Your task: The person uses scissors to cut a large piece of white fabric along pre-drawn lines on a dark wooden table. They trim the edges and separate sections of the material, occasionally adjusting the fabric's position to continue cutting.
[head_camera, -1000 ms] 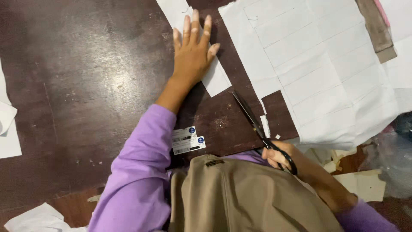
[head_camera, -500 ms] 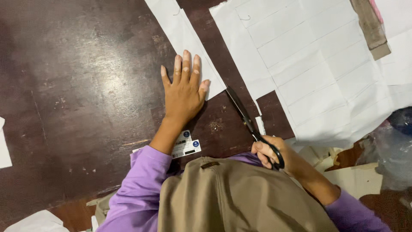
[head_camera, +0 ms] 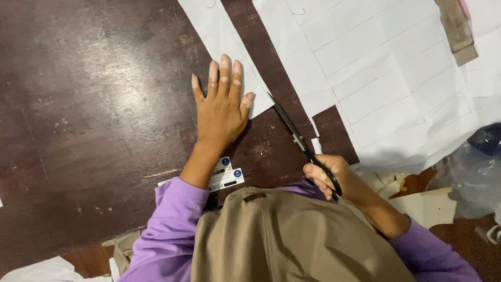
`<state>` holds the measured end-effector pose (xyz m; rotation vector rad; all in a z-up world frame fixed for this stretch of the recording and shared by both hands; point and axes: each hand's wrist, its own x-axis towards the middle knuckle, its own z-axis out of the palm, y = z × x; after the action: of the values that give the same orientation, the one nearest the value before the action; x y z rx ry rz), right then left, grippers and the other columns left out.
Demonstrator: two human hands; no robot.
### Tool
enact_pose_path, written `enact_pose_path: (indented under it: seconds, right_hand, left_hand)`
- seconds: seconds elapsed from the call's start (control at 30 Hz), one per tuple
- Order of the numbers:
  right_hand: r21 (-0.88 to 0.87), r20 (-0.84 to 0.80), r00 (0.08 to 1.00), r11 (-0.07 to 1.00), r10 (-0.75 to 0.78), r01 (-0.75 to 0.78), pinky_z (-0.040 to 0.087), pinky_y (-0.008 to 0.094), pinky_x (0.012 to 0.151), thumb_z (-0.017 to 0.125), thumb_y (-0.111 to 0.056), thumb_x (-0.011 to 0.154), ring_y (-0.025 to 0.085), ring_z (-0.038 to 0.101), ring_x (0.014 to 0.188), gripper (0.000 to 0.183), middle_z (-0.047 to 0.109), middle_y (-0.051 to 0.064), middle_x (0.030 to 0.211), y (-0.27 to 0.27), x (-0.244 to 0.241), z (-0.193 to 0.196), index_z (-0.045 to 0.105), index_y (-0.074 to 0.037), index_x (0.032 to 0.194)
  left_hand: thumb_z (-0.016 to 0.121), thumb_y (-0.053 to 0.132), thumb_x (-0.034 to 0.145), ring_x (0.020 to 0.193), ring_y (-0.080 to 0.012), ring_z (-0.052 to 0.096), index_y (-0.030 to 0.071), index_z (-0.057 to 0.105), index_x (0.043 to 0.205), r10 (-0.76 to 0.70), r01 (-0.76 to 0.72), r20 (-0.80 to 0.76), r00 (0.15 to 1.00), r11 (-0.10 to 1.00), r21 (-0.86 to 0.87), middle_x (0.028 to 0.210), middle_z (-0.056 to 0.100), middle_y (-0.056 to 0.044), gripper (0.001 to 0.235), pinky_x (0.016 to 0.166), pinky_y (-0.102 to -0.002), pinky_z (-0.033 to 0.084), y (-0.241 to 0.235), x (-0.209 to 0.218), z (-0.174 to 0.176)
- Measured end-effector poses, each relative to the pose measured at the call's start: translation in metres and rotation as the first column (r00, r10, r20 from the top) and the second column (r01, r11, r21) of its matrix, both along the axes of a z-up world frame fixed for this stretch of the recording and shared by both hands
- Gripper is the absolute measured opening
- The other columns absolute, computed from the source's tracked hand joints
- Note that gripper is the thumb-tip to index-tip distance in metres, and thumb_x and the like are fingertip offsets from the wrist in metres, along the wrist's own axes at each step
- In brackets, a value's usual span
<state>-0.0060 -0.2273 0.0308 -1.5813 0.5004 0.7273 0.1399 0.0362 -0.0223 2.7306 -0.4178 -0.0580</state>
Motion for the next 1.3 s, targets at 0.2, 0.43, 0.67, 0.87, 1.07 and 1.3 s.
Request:
enact_pose_path:
  seconds: [0.2, 0.43, 0.67, 0.87, 1.07, 1.3]
  right_hand:
    - [-0.012, -0.027, 0.999, 1.0, -0.027, 0.027, 0.044, 0.029, 0.029, 0.071, -0.015, 0.096, 0.015, 0.047, 0.03, 0.031, 0.047, 0.01, 0.044, 0.008, 0.005, 0.011, 0.063, 0.009, 0.08]
    - [0.024, -0.098, 0.993, 0.998, 0.063, -0.061, 0.035, 0.024, 0.033, 0.06, -0.011, 0.098, 0.009, 0.041, 0.036, 0.019, 0.046, 0.003, 0.049, 0.005, 0.008, 0.009, 0.063, 0.001, 0.084]
    - [-0.005, -0.077, 0.995, 0.998, 0.058, -0.059, 0.034, 0.026, 0.03, 0.067, -0.018, 0.098, 0.01, 0.037, 0.032, 0.041, 0.041, 0.002, 0.042, 0.015, 0.011, 0.016, 0.047, -0.007, 0.064]
    - [0.06, 0.002, 0.999, 0.997, -0.054, 0.054, 0.043, 0.028, 0.027, 0.068, -0.018, 0.099, 0.014, 0.045, 0.028, 0.033, 0.046, 0.01, 0.043, 0.012, 0.003, 0.014, 0.062, 0.009, 0.081]
    - [0.108, 0.071, 0.997, 0.994, -0.02, 0.012, 0.04, 0.024, 0.029, 0.065, -0.017, 0.098, 0.013, 0.044, 0.027, 0.033, 0.046, 0.01, 0.041, 0.0, -0.007, 0.014, 0.063, 0.01, 0.079]
    - [0.158, 0.128, 0.992, 0.987, -0.013, -0.007, 0.042, 0.024, 0.03, 0.067, -0.015, 0.095, 0.013, 0.048, 0.028, 0.03, 0.049, 0.01, 0.04, -0.009, -0.016, 0.019, 0.064, 0.009, 0.077]
  left_hand:
    - [0.026, 0.051, 0.111, 0.158, -0.0321, 0.007, 0.013, 0.024, 0.165, 0.005, -0.004, 0.02, 1.0, 1.0, -0.015, 0.171, 0.015, -0.014, 0.066, 0.12, -0.068, -0.001, 0.0, -0.001, 0.001]
    - [0.041, 0.051, 0.109, 0.152, -0.0321, 0.031, 0.012, 0.038, 0.16, 0.002, -0.033, 0.232, 0.973, 0.991, 0.133, 0.165, 0.031, -0.013, 0.064, 0.118, -0.065, 0.023, 0.0, -0.002, 0.0]
    - [0.043, 0.05, 0.109, 0.15, -0.0331, 0.033, 0.012, 0.041, 0.159, -0.003, -0.032, 0.259, 0.966, 0.991, 0.128, 0.164, 0.034, -0.014, 0.063, 0.118, -0.063, 0.025, 0.002, -0.002, 0.0]
    - [0.051, 0.047, 0.104, 0.117, -0.0359, 0.058, 0.005, 0.048, 0.144, 0.277, -0.198, 0.328, 0.903, 0.946, -0.256, 0.129, 0.052, -0.016, 0.058, 0.096, -0.051, 0.046, -0.001, -0.005, -0.01]
    - [0.06, 0.042, 0.099, 0.083, -0.0308, 0.065, 0.004, 0.043, 0.136, 0.224, -0.345, -0.266, 0.938, 0.698, -0.628, 0.105, 0.047, -0.012, 0.056, 0.064, -0.041, 0.055, -0.004, -0.04, 0.024]
    - [0.056, 0.026, 0.1, 0.129, -0.0645, 0.047, 0.017, -0.002, 0.161, -0.208, -0.64, -0.625, 0.752, -0.003, -0.768, 0.147, 0.024, -0.045, 0.085, 0.105, -0.07, 0.041, -0.022, -0.047, 0.061]
